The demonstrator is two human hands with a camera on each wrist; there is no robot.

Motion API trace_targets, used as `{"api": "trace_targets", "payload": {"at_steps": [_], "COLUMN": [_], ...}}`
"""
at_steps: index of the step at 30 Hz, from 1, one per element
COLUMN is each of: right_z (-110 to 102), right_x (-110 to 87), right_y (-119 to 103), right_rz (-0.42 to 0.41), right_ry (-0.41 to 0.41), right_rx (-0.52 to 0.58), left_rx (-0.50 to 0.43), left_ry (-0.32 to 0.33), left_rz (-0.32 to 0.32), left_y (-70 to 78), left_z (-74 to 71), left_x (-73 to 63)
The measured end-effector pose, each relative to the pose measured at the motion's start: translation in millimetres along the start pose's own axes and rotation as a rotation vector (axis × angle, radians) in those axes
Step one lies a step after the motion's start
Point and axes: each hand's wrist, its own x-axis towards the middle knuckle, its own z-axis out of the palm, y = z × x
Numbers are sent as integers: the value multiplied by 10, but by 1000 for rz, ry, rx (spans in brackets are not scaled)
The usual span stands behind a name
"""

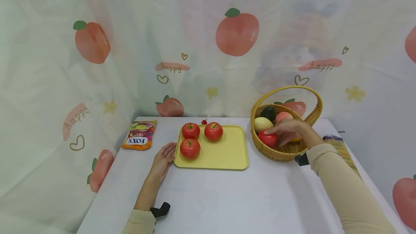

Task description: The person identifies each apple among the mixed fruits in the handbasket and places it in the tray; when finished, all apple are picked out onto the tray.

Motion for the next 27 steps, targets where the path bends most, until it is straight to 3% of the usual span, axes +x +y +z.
{"api": "trace_targets", "payload": {"at_steps": [14, 21, 27], "right_z": [131, 128, 160], "right_x": [-20, -81, -200], "right_y": [-58, -56, -34], "right_rz": [-8, -85, -134], "right_ry": [33, 24, 86], "right_rx": [34, -8, -22], "left_rx": [0, 4, 6], "left_ry": [5, 5, 5], "left_rz": [-9, -10, -6], "left_y": [22, -3, -10], "left_z": [-13, -6, -4], "left_x": [-1, 0, -1]}}
